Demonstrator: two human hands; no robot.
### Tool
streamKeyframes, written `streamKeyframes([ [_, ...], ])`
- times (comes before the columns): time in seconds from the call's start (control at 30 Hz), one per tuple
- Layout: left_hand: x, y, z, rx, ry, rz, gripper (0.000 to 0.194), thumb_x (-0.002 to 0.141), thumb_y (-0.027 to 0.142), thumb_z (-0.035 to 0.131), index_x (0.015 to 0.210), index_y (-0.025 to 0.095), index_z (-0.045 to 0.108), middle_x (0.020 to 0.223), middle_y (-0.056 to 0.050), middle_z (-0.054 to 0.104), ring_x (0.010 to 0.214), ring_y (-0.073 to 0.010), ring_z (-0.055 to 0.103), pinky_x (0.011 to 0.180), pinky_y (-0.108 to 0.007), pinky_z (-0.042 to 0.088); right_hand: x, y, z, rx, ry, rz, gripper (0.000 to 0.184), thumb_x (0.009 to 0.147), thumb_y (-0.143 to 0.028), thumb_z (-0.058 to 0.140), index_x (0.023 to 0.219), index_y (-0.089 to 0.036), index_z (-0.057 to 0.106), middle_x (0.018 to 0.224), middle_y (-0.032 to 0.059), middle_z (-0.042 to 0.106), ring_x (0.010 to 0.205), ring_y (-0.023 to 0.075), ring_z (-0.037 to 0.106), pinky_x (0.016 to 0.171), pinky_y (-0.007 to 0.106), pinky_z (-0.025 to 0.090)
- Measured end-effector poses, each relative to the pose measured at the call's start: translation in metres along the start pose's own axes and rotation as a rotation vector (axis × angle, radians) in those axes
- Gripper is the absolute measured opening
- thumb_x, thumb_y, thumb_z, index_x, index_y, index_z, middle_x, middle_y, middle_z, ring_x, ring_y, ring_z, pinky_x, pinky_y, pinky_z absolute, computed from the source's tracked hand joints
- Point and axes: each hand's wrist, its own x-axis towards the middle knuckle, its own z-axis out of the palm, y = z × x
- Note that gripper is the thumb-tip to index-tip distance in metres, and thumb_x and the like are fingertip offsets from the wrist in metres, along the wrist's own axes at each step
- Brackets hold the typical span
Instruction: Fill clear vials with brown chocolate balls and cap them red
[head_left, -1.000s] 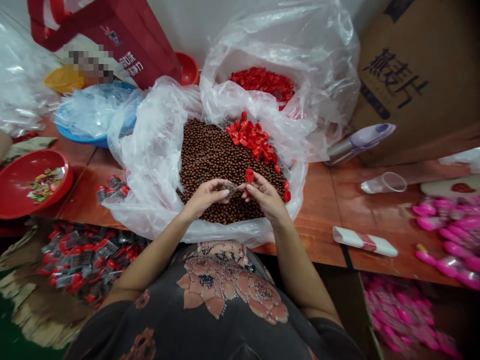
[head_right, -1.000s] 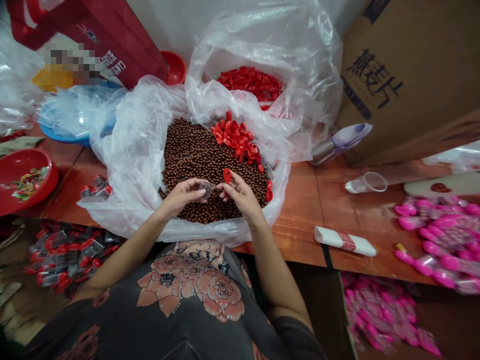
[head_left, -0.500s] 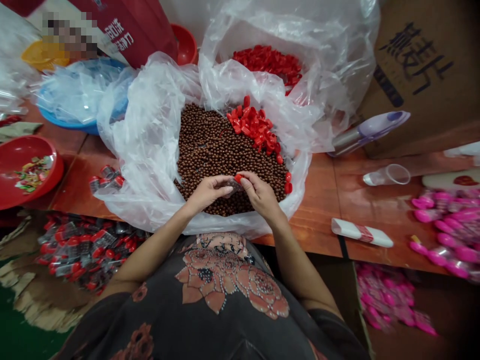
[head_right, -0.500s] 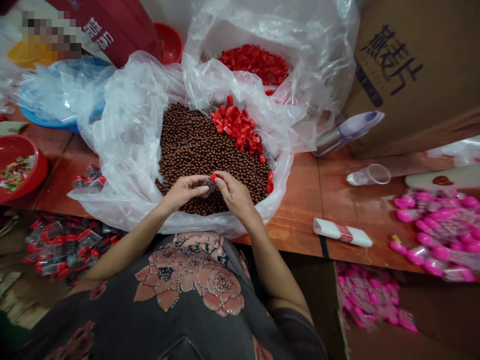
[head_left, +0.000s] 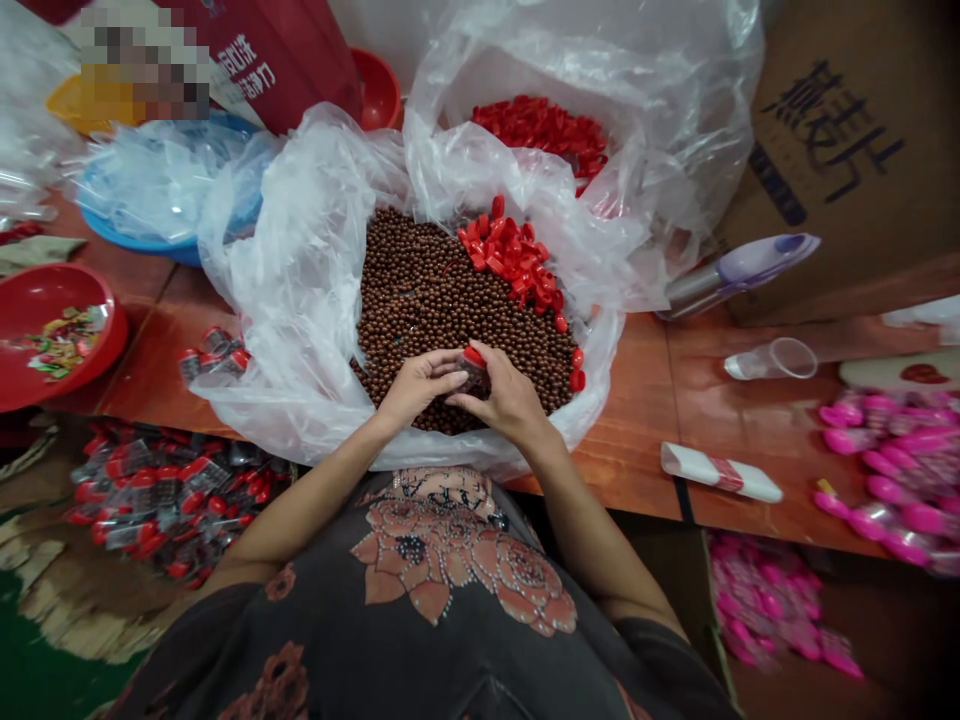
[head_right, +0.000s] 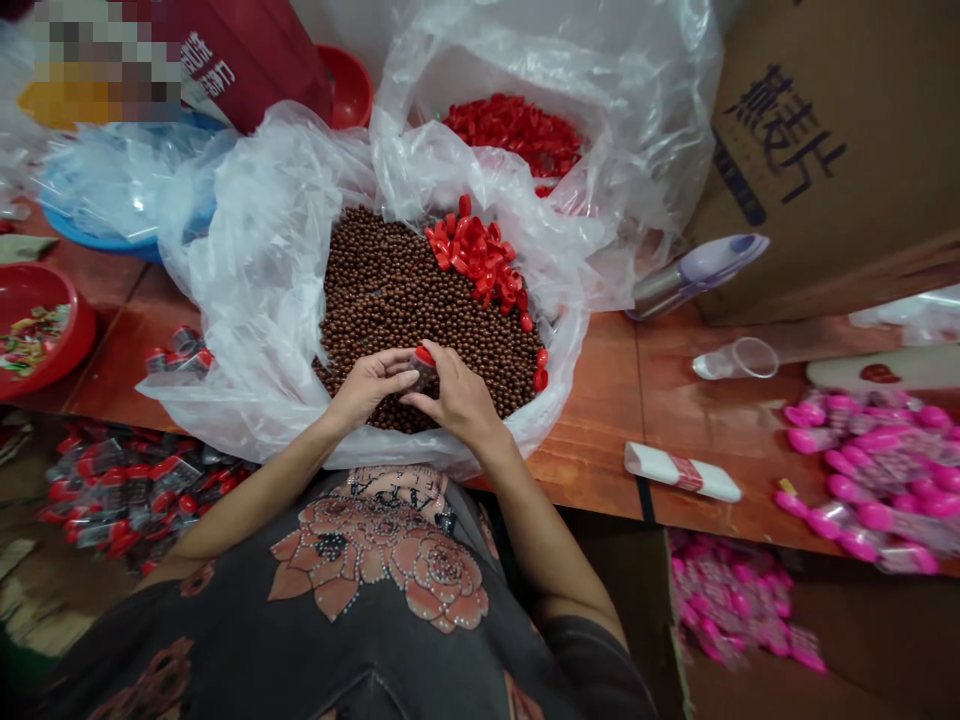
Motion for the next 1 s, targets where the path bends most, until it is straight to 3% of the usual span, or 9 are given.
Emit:
streamKeyframes([
  [0.17, -0.002, -0.005, 0.014, -0.132, 0.042, -0.058, 0.051, 0.083, 0.057, 0.069, 0.113, 0.015, 0.067, 0.091, -0.005, 0.071, 0.073, -0.0117, 0.065, 0.067, -0.022, 0.052, -0.002, -0.007, 0.005, 0.057, -0.044, -0.017, 0.073, 0.080, -0.048, 0.074, 0.141, -0.023, 0.044, 0.132, 0.0141, 0.060, 0.119, 0.0294, 0.061, 0.103, 0.048, 0.050],
  [0.27, -0.003, -0.004, 0.019, -0.127, 0.071, -0.099, 0.051, 0.089, 0.056, 0.060, 0.119, 0.015, 0.063, 0.072, -0.001, 0.063, 0.054, -0.0094, 0.055, 0.047, -0.019, 0.042, -0.005, -0.008, 0.006, 0.195, -0.036, 0.021, 0.068, 0.077, -0.049, 0.077, 0.135, -0.025, 0.051, 0.129, 0.0122, 0.060, 0.120, 0.0286, 0.058, 0.103, 0.047, 0.049],
  [0.4, -0.005, 0.002, 0.018, -0.095, 0.061, -0.148, 0.055, 0.094, 0.047, 0.052, 0.137, 0.014, 0.053, 0.065, 0.002, 0.057, 0.048, -0.0095, 0.049, 0.043, -0.019, 0.040, -0.006, 0.000, 0.008, 0.615, 0.080, 0.309, 0.042, 0.085, -0.049, 0.067, 0.119, -0.026, 0.057, 0.099, 0.0034, 0.068, 0.085, 0.0194, 0.066, 0.079, 0.037, 0.057],
  [0.47, -0.006, 0.004, 0.018, -0.056, 0.043, -0.186, 0.059, 0.095, 0.046, 0.049, 0.145, 0.015, 0.046, 0.063, 0.003, 0.056, 0.046, -0.0097, 0.047, 0.041, -0.019, 0.039, -0.005, 0.002, 0.009, 0.727, 0.183, 0.398, 0.039, 0.085, -0.047, 0.067, 0.116, -0.025, 0.058, 0.088, 0.0001, 0.068, 0.075, 0.0166, 0.065, 0.071, 0.033, 0.057],
  [0.57, -0.006, 0.004, 0.021, -0.039, 0.068, -0.210, 0.060, 0.098, 0.053, 0.041, 0.148, 0.019, 0.045, 0.063, 0.002, 0.056, 0.046, -0.0101, 0.047, 0.042, -0.019, 0.040, -0.003, -0.003, 0.009, 0.588, 0.271, 0.282, 0.036, 0.088, -0.043, 0.066, 0.120, -0.027, 0.062, 0.101, 0.0024, 0.071, 0.091, 0.0190, 0.066, 0.088, 0.038, 0.055],
  [0.63, -0.005, 0.003, 0.023, -0.056, 0.119, -0.209, 0.065, 0.100, 0.061, 0.030, 0.146, 0.018, 0.048, 0.063, 0.000, 0.057, 0.049, -0.0110, 0.051, 0.045, -0.020, 0.042, -0.002, -0.008, 0.007, 0.384, 0.187, 0.117, 0.042, 0.089, -0.045, 0.064, 0.127, -0.028, 0.062, 0.115, 0.0051, 0.071, 0.104, 0.0234, 0.064, 0.098, 0.046, 0.051],
  [0.77, -0.003, 0.001, 0.026, -0.088, 0.177, -0.225, 0.075, 0.098, 0.069, 0.018, 0.140, 0.017, 0.053, 0.063, -0.002, 0.058, 0.051, -0.0119, 0.053, 0.045, -0.020, 0.041, -0.003, -0.014, 0.007, 0.038, 0.006, -0.108, 0.077, 0.082, -0.050, 0.072, 0.147, -0.021, 0.043, 0.135, 0.0143, 0.060, 0.120, 0.0327, 0.054, 0.104, 0.054, 0.046],
  [0.87, -0.001, -0.003, 0.026, -0.049, 0.181, -0.193, 0.065, 0.099, 0.066, 0.030, 0.130, 0.017, 0.060, 0.065, -0.001, 0.058, 0.050, -0.0110, 0.052, 0.044, -0.020, 0.040, -0.003, -0.014, 0.010, -0.109, 0.002, -0.148, 0.080, 0.085, -0.049, 0.069, 0.149, -0.013, 0.036, 0.134, 0.0193, 0.057, 0.121, 0.0345, 0.052, 0.103, 0.054, 0.045],
  [1.0, 0.000, -0.005, 0.026, -0.007, 0.261, -0.118, 0.047, 0.098, 0.051, 0.049, 0.126, 0.015, 0.061, 0.077, -0.002, 0.062, 0.055, -0.0102, 0.054, 0.049, -0.021, 0.044, 0.000, -0.013, 0.013, -0.192, 0.040, -0.199, 0.073, 0.085, -0.046, 0.068, 0.142, -0.009, 0.042, 0.122, 0.0202, 0.060, 0.110, 0.0336, 0.054, 0.096, 0.052, 0.047],
])
